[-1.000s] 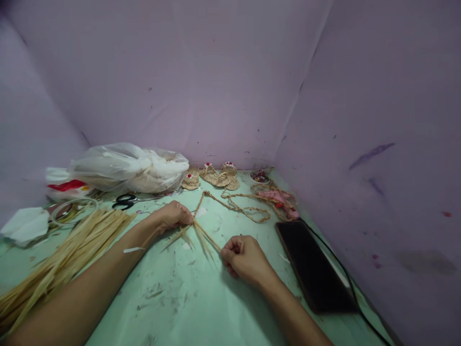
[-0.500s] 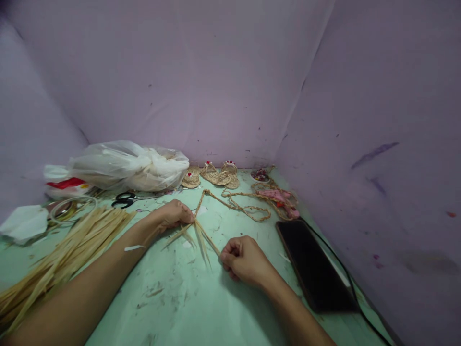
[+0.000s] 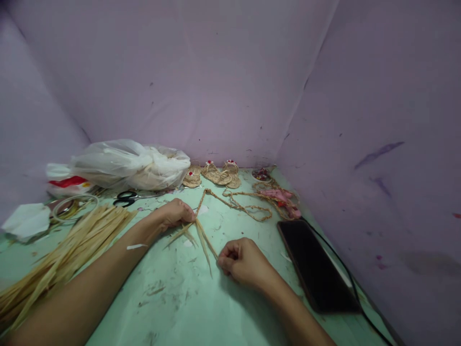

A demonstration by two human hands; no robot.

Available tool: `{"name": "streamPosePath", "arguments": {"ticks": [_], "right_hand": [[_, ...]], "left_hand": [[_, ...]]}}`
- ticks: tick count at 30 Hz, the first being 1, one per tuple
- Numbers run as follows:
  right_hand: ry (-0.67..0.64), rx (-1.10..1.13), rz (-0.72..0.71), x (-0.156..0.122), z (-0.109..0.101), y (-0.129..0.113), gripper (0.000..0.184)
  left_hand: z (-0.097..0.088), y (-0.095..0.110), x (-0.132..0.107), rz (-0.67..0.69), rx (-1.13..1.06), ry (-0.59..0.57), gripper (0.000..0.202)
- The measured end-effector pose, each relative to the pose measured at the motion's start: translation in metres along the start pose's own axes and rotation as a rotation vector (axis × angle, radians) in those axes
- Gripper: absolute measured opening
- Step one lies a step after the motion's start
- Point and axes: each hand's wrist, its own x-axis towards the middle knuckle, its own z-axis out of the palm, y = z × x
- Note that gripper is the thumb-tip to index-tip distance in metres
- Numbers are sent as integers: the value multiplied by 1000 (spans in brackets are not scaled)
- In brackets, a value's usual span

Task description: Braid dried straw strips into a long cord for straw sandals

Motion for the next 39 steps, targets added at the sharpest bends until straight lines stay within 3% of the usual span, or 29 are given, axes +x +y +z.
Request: {"name": "streamPosePath", "arguments": {"ticks": [2, 4, 6, 7, 10, 15, 21, 25, 29, 34, 39], "right_hand": [[66, -73, -41, -1, -7, -5, 14], [255, -108, -93, 3, -14, -18, 17], [424, 1, -131, 13, -17, -35, 16], [419, 123, -134, 20, -16, -45, 14], [204, 458, -2, 46, -3, -68, 10], [-53, 483, 84, 78, 18, -71, 13], [45, 293, 34, 92, 20, -51, 12], [124, 261, 16, 92, 24, -50, 10], [144, 319, -62, 90, 27, -51, 9], [171, 381, -53, 93, 27, -49, 3], [137, 385, -35, 92, 23, -50, 2]], "left_hand": [[-2, -1, 1, 4, -12, -16, 5], [-4, -4, 3, 13, -47, -55, 6], [-5, -6, 5, 29, -99, -106, 7], [-6, -7, 6, 36, -125, -126, 8], [-7, -8, 6, 55, -171, -150, 11], [-7, -5, 2, 63, -140, -139, 10], [-3, -7, 5, 89, -29, -71, 9], [-9, -4, 3, 175, 257, 34, 13], [-8, 5, -12, 217, 545, 136, 17], [12, 16, -36, 274, 805, 324, 25], [5, 17, -33, 269, 809, 288, 23]]}}
